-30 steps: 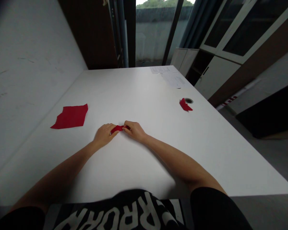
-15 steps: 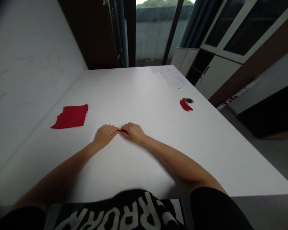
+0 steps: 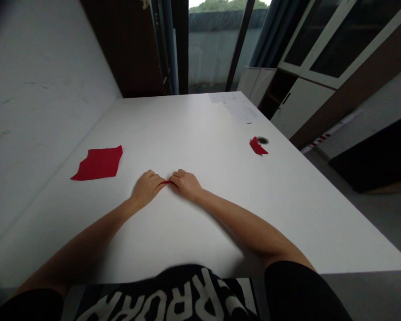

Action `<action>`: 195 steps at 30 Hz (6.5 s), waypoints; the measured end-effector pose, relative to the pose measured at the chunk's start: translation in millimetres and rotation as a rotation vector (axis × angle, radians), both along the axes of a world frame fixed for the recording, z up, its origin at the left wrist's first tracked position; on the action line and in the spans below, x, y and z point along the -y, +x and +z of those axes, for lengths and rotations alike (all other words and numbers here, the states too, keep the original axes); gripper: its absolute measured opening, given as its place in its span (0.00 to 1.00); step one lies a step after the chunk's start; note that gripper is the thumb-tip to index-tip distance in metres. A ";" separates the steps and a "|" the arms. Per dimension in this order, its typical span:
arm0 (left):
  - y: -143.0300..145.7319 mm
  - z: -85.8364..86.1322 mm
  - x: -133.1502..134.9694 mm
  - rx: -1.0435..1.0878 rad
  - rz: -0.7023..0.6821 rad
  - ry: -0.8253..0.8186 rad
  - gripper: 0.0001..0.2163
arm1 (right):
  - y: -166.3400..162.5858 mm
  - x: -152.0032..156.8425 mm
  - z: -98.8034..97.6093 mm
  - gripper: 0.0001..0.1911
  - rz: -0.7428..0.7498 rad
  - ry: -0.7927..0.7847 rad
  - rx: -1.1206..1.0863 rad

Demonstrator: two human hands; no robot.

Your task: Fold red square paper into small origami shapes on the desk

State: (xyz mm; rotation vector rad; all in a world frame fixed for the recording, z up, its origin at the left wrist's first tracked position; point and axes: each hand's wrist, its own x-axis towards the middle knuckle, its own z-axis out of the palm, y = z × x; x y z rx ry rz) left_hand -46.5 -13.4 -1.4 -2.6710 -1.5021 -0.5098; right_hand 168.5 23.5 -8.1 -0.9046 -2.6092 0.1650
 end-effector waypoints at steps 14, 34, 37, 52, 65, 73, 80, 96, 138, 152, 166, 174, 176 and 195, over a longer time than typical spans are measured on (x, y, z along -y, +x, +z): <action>-9.2 -2.7 -4.7 -0.095 0.013 0.059 0.14 | 4.4 -6.9 2.5 0.09 0.010 0.034 0.018; -3.0 -4.1 -3.8 -0.145 0.018 0.041 0.14 | 4.5 -8.7 3.5 0.13 0.040 0.073 0.064; -6.1 -3.6 -6.6 -0.149 0.041 0.025 0.13 | 9.2 -14.8 2.8 0.14 0.048 0.078 0.054; -28.0 -4.0 -15.0 0.250 0.223 -0.214 0.15 | 25.9 -33.3 -7.6 0.10 -0.003 -0.207 -0.296; -8.5 -12.1 -2.0 0.777 -0.047 -0.870 0.13 | 4.1 -0.1 7.4 0.28 0.060 -0.611 -0.538; -10.4 -4.2 -3.0 0.765 -0.110 -1.033 0.15 | 3.1 -2.9 3.3 0.30 -0.023 -0.632 -0.598; -12.6 2.1 -7.0 0.775 -0.195 -1.145 0.19 | 2.1 -3.2 1.5 0.30 -0.112 -0.627 -0.641; -22.0 5.8 -10.9 0.718 -0.203 -1.233 0.18 | 2.3 -4.5 -0.7 0.29 -0.166 -0.606 -0.681; -14.6 -19.6 -19.6 1.192 0.153 -0.587 0.12 | 8.7 -10.3 -5.5 0.16 -0.056 -0.708 -0.485; -6.4 -21.1 -8.0 0.896 0.169 -0.566 0.19 | -2.9 4.2 -0.9 0.19 0.026 -0.737 -0.476; -1.0 -15.2 -3.1 0.866 0.153 -0.553 0.19 | -8.8 12.3 -1.5 0.12 0.016 -0.935 -0.580; 0.4 -10.2 3.6 0.766 0.204 -0.480 0.27 | -5.1 6.6 3.7 0.11 0.020 -0.839 -0.504; 0.3 -8.2 3.9 0.721 0.202 -0.469 0.28 | -4.7 6.5 3.9 0.11 0.018 -0.841 -0.507; -0.9 -3.8 0.8 0.614 0.106 -0.426 0.19 | -3.6 1.8 -5.0 0.10 0.057 -0.859 -0.467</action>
